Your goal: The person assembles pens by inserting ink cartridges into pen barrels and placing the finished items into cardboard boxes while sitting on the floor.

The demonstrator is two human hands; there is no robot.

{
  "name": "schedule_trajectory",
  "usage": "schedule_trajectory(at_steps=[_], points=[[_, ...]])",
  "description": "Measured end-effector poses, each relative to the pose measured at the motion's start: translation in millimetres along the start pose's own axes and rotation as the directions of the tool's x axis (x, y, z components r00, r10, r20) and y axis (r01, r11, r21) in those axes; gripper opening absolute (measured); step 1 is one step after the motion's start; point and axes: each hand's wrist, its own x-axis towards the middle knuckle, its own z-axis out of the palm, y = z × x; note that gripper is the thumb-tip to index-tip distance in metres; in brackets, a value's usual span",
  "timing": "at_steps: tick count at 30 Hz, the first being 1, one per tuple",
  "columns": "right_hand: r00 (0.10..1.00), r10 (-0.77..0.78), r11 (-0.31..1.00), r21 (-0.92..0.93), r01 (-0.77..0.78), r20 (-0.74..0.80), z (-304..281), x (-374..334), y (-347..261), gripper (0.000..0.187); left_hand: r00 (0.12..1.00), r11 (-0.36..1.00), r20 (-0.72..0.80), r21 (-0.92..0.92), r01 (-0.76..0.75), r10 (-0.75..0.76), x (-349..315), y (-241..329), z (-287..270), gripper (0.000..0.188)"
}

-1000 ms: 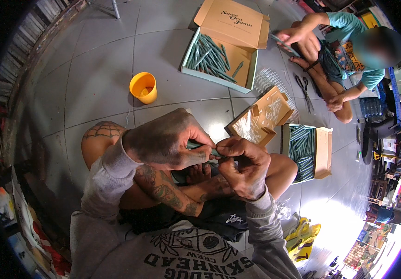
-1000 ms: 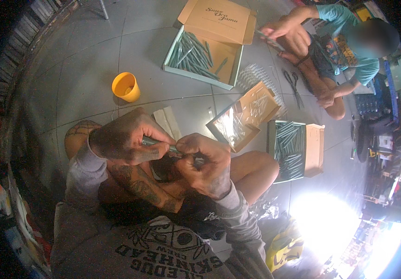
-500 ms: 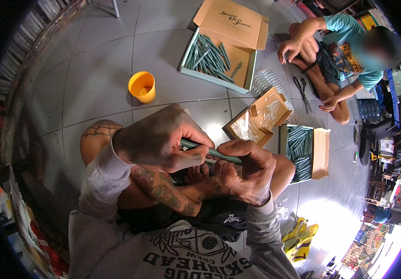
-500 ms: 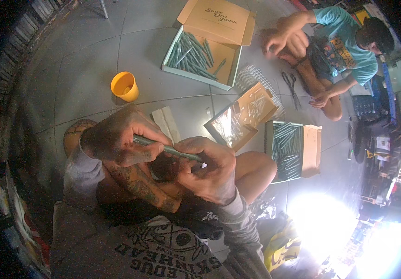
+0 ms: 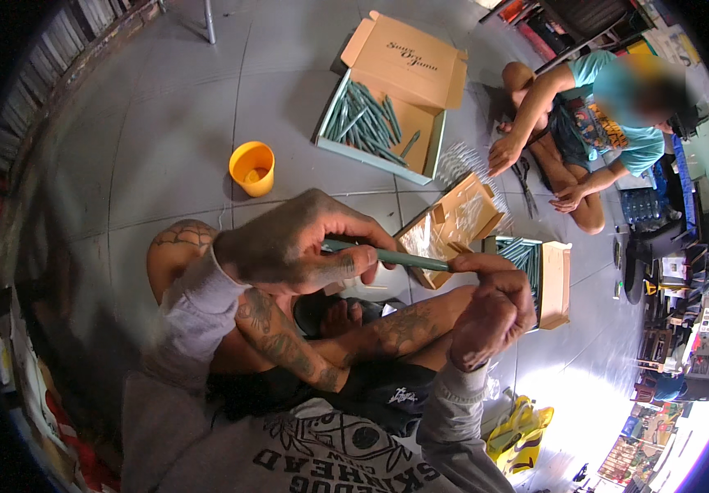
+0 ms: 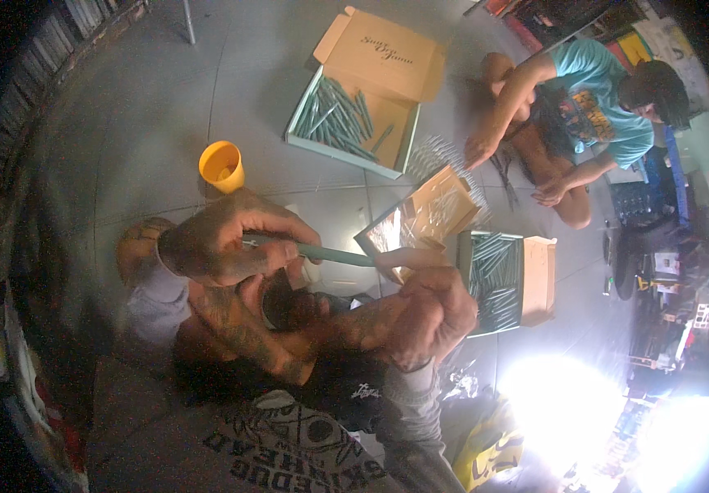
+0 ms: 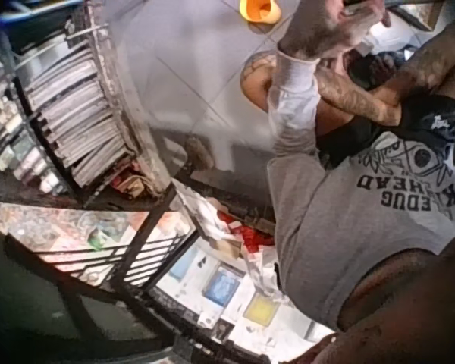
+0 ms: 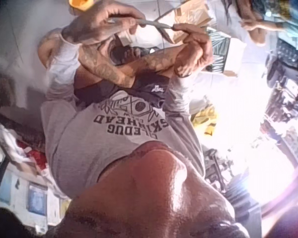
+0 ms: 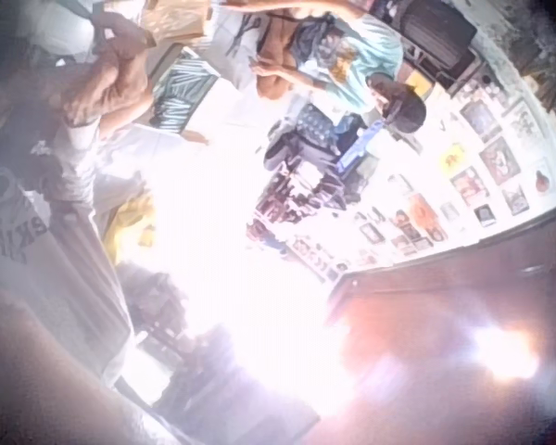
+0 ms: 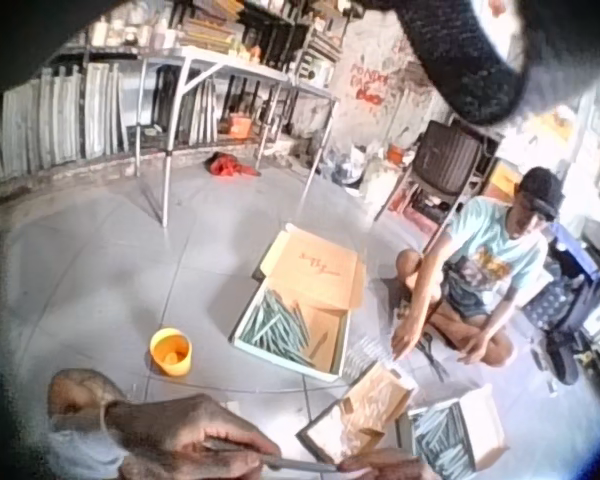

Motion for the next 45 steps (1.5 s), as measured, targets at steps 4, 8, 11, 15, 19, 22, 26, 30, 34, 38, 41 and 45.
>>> schedule_trajectory(at_steps=[4, 8, 11, 15, 19, 22, 26, 30, 34, 38, 41, 45], points=[[0.97, -0.091, 0.986, 0.115, 0.119, -0.226, 4.2, 21.2, -32.0, 0.021, 0.989, 0.951, 0.014, -0.277, -0.137, 0.147, 10.9, 0.1, 24.8, 0.03], [0.966, -0.088, 0.996, -0.01, 0.089, -0.243, -3.8, 28.9, -62.5, 0.029, 0.956, 0.846, -0.093, -0.449, -0.288, 0.277, 18.3, -2.2, 50.2, 0.037], [0.962, -0.104, 0.989, 0.076, 0.127, -0.253, -8.9, 25.3, -74.7, 0.035, 0.927, 0.759, -0.209, -0.531, -0.376, 0.312, 24.6, 5.2, 80.4, 0.036], [0.979, -0.075, 0.989, 0.113, 0.097, -0.189, -8.0, 9.7, -89.0, 0.03, 0.906, 0.709, -0.334, -0.57, -0.414, 0.261, 15.0, 13.7, 116.6, 0.036], [0.986, -0.159, 0.983, 0.081, 0.163, -0.05, -16.8, 1.1, -106.5, 0.009, 0.863, 0.803, -0.449, -0.414, -0.429, 0.23, 16.0, 16.0, 140.4, 0.039], [0.977, -0.204, 0.974, 0.089, 0.209, -0.057, -20.9, -3.7, -107.9, 0.016, 0.872, 0.718, -0.469, -0.557, -0.418, 0.144, 15.2, 22.8, 152.7, 0.041], [0.975, -0.146, 0.949, 0.255, 0.186, -0.167, -15.3, -0.6, -98.9, 0.03, 0.848, 0.697, -0.495, -0.54, -0.472, 0.19, 15.5, 32.6, 165.3, 0.039], [0.987, 0.108, 0.86, 0.51, -0.031, -0.121, -8.9, 3.4, -98.8, 0.043, 0.869, 0.729, -0.457, -0.528, -0.435, 0.188, 10.5, 34.0, 168.8, 0.047], [0.986, 0.164, 0.847, 0.516, -0.124, -0.033, -9.2, 1.7, -104.2, 0.041, 0.823, 0.754, -0.517, -0.438, -0.49, 0.235, 12.3, 31.4, 172.8, 0.052], [0.978, 0.21, 0.816, 0.552, -0.17, -0.009, -7.7, 3.6, -109.0, 0.037, 0.764, 0.681, -0.516, -0.398, -0.614, 0.387, 15.5, 36.0, 173.9, 0.043], [0.97, 0.242, 0.78, 0.591, -0.206, 0.019, -5.1, 8.1, -116.5, 0.031, 0.744, 0.595, -0.48, -0.453, -0.663, 0.465, 17.7, 27.0, 171.6, 0.044], [0.963, 0.246, 0.683, 0.686, -0.252, 0.109, -0.3, 10.9, -121.7, 0.022, 0.707, 0.55, -0.493, -0.446, -0.706, 0.507, 21.8, 19.0, 175.5, 0.044]])
